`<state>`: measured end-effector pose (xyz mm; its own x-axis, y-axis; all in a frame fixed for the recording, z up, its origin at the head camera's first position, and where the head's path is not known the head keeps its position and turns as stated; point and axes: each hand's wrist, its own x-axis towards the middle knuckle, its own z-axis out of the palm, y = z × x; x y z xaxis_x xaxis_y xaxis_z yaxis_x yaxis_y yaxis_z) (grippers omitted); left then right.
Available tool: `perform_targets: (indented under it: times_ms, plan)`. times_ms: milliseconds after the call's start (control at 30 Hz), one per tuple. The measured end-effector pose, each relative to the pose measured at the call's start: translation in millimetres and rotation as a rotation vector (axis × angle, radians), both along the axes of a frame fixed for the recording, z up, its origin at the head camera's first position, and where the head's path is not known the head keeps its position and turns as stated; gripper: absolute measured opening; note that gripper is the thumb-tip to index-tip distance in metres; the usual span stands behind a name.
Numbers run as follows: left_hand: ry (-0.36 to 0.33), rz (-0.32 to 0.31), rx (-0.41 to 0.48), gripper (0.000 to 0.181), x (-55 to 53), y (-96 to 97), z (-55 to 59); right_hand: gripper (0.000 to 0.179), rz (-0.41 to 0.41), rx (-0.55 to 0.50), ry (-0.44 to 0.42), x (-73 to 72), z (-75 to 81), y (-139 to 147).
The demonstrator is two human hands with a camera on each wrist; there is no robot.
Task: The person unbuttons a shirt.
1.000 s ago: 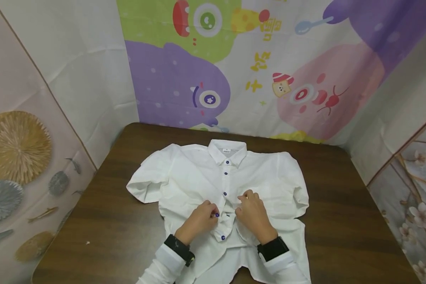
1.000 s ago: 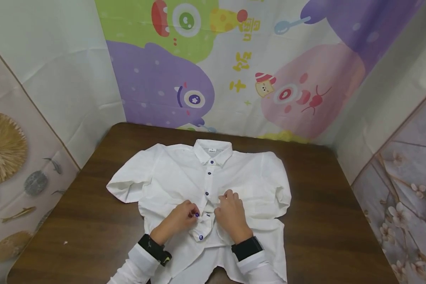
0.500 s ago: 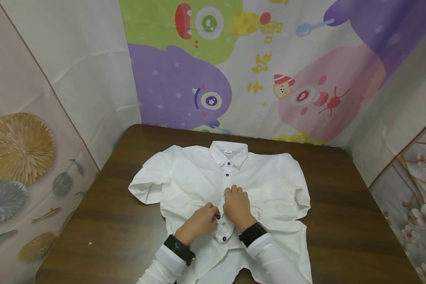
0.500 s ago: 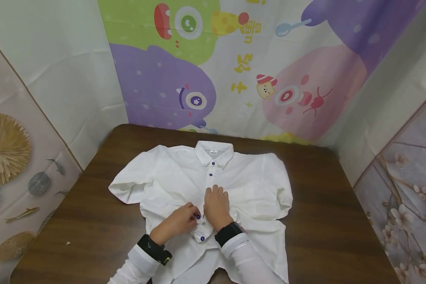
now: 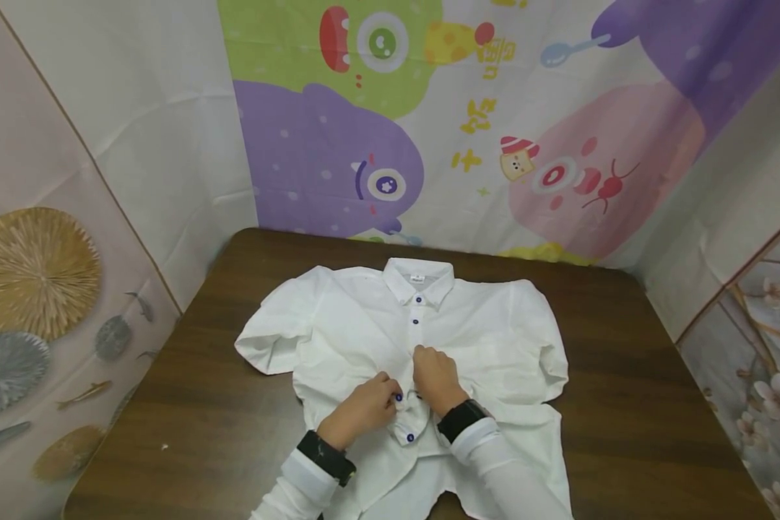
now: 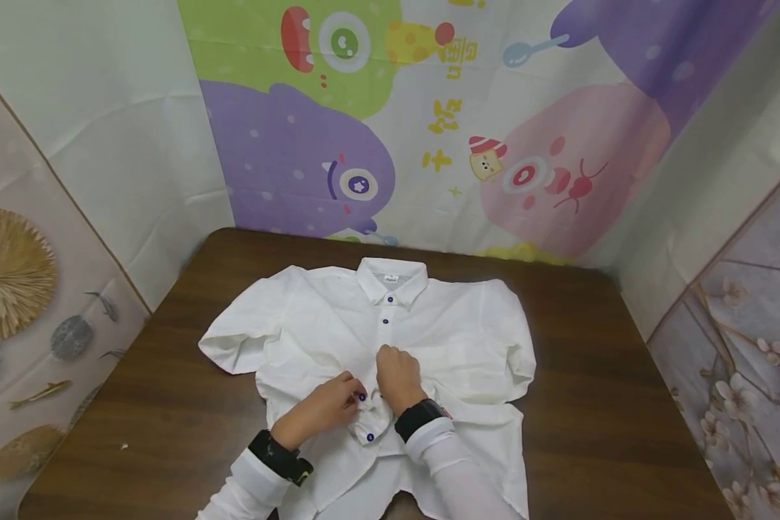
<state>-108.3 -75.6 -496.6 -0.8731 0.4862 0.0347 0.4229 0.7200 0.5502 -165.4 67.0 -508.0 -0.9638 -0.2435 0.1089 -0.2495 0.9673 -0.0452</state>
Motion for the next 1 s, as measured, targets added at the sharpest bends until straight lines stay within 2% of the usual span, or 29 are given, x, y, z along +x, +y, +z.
perform_targets:
  times_ms: [200,433,633,767,900,1000]
  plan:
    - [-0.013,0.009,0.001,0.017,0.2,0.4,-0.6,0.022,0.010,-0.066,0.050,6.0,19.4,3.7]
    - [-0.028,-0.006,-0.012,0.020,1.9,1.7,-2.7,0.014,0.043,-0.329,0.029,27.5,35.1,15.6]
    - [0.075,-0.047,0.013,0.027,3.1,4.4,-6.5,0.011,0.097,-0.530,0.037,48.1,38.2,25.0]
    - [0.084,-0.055,0.036,0.033,3.3,6.4,-11.2,0.011,0.088,-0.649,0.006,60.1,37.9,29.5]
    - [0.115,-0.026,0.073,0.036,2.8,7.5,-13.0,0.011,0.061,-0.764,-0.021,65.8,36.9,32.7]
    - [0.176,0.049,0.108,0.025,3.3,11.7,-6.1,0.009,0.053,-0.833,-0.011,66.0,36.1,35.9]
